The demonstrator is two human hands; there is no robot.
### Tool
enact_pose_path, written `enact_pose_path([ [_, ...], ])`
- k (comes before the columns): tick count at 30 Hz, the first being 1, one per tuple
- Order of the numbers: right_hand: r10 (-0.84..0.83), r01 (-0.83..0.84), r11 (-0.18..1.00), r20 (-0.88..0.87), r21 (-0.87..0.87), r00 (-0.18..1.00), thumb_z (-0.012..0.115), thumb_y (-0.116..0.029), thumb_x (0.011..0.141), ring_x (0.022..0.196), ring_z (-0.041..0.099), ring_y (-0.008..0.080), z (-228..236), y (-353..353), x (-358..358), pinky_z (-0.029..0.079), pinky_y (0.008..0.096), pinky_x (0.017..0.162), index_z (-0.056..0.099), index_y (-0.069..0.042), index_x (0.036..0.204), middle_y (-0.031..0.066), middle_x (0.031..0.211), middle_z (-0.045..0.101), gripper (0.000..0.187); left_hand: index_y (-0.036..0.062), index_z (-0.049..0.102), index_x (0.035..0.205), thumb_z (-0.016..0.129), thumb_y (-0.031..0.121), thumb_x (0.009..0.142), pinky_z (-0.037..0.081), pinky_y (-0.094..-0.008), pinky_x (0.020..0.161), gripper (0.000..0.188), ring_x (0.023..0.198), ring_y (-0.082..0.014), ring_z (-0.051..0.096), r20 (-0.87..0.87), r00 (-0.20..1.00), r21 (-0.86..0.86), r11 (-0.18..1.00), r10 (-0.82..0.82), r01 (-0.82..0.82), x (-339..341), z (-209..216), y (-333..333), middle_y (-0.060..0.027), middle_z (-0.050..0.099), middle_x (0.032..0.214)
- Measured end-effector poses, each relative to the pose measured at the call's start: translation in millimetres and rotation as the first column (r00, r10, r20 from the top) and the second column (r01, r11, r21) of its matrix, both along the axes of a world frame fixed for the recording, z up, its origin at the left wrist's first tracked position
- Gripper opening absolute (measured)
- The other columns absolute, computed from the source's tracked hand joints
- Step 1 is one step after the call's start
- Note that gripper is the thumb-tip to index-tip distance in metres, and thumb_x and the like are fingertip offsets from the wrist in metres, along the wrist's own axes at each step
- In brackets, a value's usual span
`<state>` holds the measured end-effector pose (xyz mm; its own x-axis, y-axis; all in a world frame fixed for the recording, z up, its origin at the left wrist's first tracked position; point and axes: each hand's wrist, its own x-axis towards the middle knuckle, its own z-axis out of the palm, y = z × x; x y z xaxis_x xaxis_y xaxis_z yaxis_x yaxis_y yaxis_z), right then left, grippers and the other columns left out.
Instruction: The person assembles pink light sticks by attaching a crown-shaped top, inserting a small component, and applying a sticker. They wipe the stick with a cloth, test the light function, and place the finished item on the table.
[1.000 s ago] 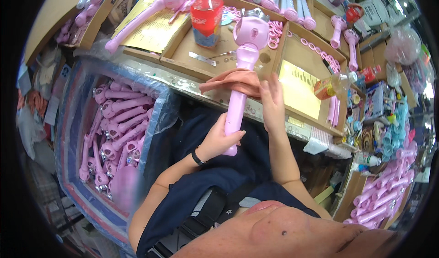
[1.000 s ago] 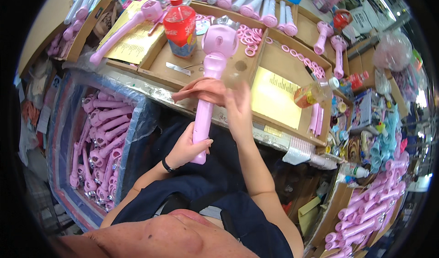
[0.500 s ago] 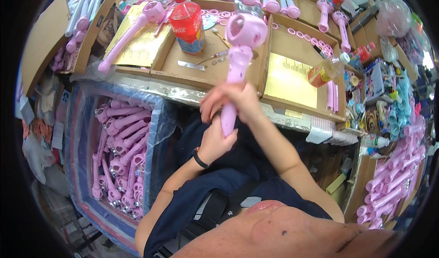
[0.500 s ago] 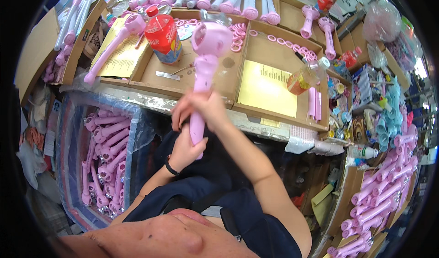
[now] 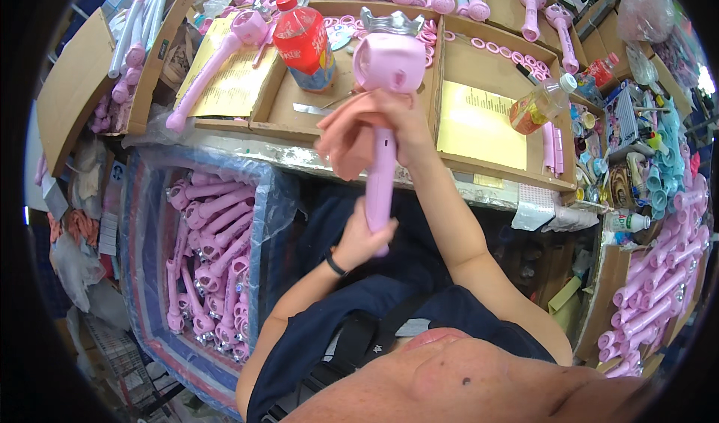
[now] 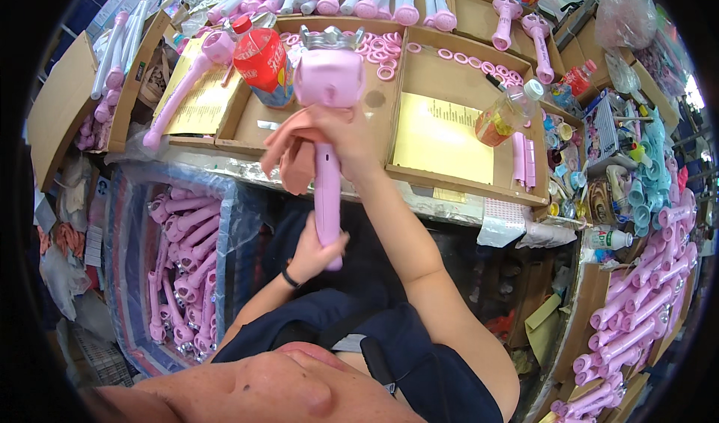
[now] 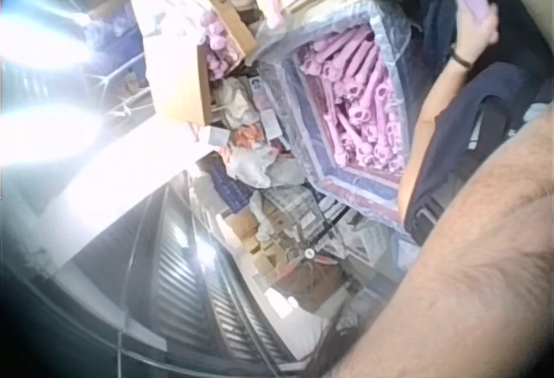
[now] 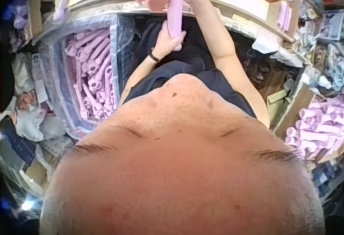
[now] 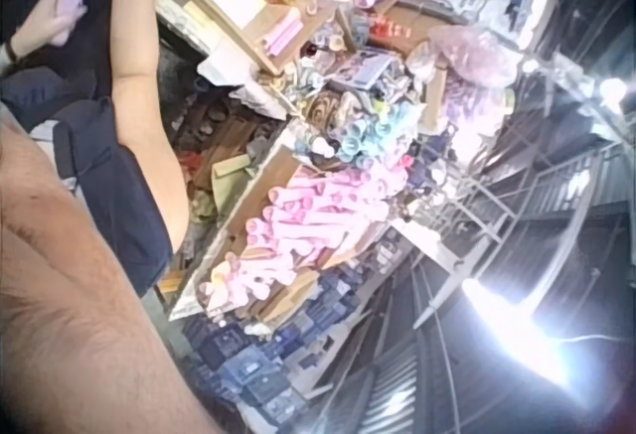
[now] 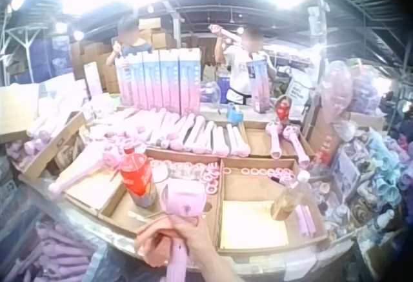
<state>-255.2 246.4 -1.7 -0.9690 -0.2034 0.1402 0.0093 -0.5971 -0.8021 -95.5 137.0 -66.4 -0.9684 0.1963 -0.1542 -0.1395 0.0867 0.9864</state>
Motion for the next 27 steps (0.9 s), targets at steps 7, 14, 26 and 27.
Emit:
enact_pose_path([
  [7,-0.016,-0.032,0.924,0.124,0.382,0.992,0.068,-0.006,0.079,0.089,0.061,0.0114,-30,-13,73,0.051,0.0278,0.077,0.046,0.001,0.116,0.0108,0.104,0.062,0.043,-0.0013,0.048,0.105,0.067,0.010,0.079,0.051,-0.0333,0.064,0.034,0.069,-0.0226,0.062,-0.048,0.998,0.114,0.993,0.043,-0.038,-14,-9,-6,-0.0097,0.061,0.082],
  [14,0.323,-0.289,0.895,0.048,-0.341,0.945,0.066,-0.028,0.082,0.104,0.059,0.0229,-10,24,39,0.047,0.0375,0.090,0.035,0.003,0.135,0.0185,0.114,0.061,0.068,-0.0010,0.044,0.116,0.071,0.023,0.075,0.049,-0.0355,0.063,0.055,0.060,-0.0204,0.058,0.119,0.713,0.946,0.298,-0.691,0.130,9,-4,-24,-0.0104,0.057,0.075],
  [26,0.169,-0.178,0.980,0.099,0.085,0.981,0.068,-0.005,0.078,0.079,0.062,0.0125,-21,-9,96,0.051,0.0285,0.075,0.057,0.001,0.104,0.0074,0.087,0.062,0.029,0.0049,0.043,0.130,0.037,0.053,0.094,0.040,-0.0529,0.099,0.060,0.118,-0.0294,0.051,0.297,0.889,0.771,0.462,0.347,-0.438,-9,8,2,-0.0135,0.050,0.129],
  [27,0.217,-0.226,0.961,0.072,0.158,0.973,0.070,-0.005,0.076,0.081,0.061,0.0123,-25,-13,109,0.051,0.0287,0.076,0.055,0.001,0.106,0.0065,0.087,0.061,0.034,0.0047,0.043,0.130,0.036,0.053,0.094,0.040,-0.0533,0.098,0.061,0.117,-0.0294,0.052,0.295,0.912,0.847,0.364,0.284,-0.388,-11,10,-2,-0.0139,0.052,0.128],
])
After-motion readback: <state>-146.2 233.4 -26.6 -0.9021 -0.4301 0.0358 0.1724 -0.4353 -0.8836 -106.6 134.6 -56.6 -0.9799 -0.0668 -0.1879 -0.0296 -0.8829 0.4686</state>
